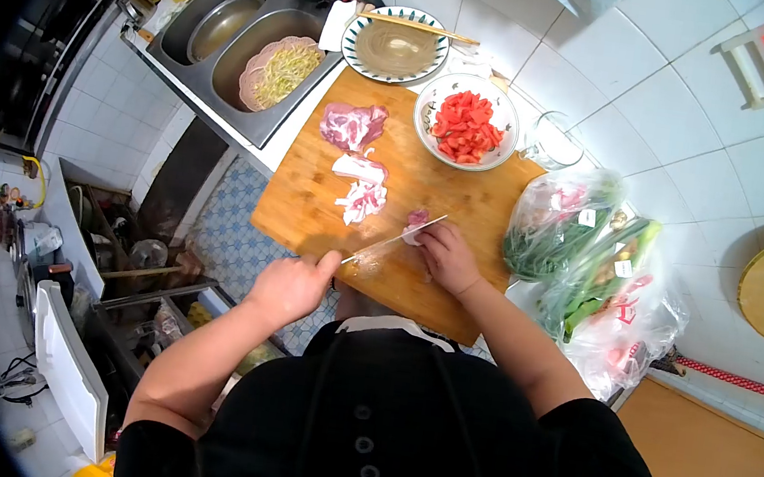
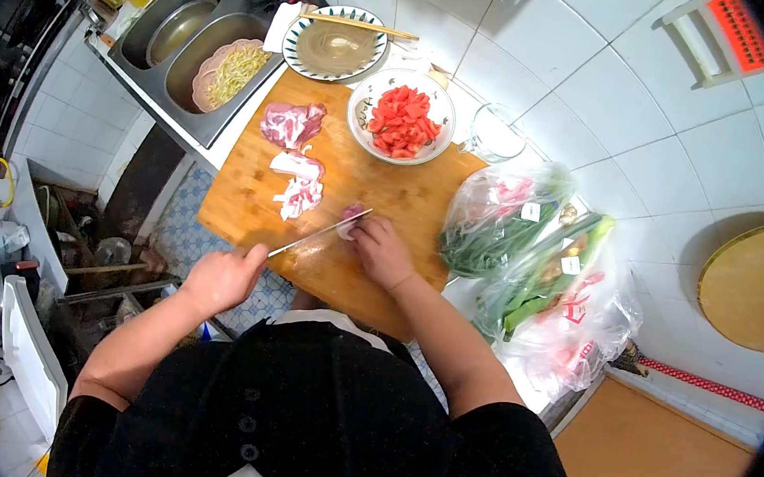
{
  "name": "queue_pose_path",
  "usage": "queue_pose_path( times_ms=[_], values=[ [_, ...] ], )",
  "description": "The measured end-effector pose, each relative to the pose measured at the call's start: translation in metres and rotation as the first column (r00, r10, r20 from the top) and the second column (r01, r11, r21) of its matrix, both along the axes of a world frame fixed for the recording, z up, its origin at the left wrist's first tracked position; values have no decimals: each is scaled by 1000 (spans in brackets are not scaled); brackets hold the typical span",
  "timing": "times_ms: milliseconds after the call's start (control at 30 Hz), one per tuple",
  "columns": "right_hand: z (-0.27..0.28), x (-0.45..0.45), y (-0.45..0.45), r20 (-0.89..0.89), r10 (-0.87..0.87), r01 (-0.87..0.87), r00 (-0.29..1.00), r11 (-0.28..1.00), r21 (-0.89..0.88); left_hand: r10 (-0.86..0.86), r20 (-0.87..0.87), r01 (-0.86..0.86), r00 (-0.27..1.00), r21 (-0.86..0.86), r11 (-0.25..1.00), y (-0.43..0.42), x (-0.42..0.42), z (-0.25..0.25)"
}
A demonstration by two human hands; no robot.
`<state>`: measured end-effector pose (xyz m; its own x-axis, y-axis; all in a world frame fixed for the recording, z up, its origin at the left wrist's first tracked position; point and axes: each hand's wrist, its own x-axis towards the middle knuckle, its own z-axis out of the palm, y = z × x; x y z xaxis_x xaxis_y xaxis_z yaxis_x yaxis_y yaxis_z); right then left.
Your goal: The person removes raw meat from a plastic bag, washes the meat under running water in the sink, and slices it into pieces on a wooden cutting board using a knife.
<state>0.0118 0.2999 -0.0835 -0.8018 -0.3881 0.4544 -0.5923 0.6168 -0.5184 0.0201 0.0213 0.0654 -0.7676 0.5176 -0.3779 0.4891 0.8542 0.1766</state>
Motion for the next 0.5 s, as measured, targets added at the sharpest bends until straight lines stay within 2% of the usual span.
queue_pose_path(
  times_ms=[233,333,433,500],
  values=[
    [-3,2,2,72,-23,21,997,1000,21,-120,45,124,992,-85,989,7,-24,14],
    [-5,-1,3,33,-4,2,999,998,67,-77,149,93,986,-104,990,18,-34,6],
    [-2,2,2,78,-10,4,997,997,74,-77,215,74,974,22,997,39,-49,-24],
    [0,1,1,101,-15,6,995,996,93,-73,224,69,972,24,997,66,-58,-29]
  ],
)
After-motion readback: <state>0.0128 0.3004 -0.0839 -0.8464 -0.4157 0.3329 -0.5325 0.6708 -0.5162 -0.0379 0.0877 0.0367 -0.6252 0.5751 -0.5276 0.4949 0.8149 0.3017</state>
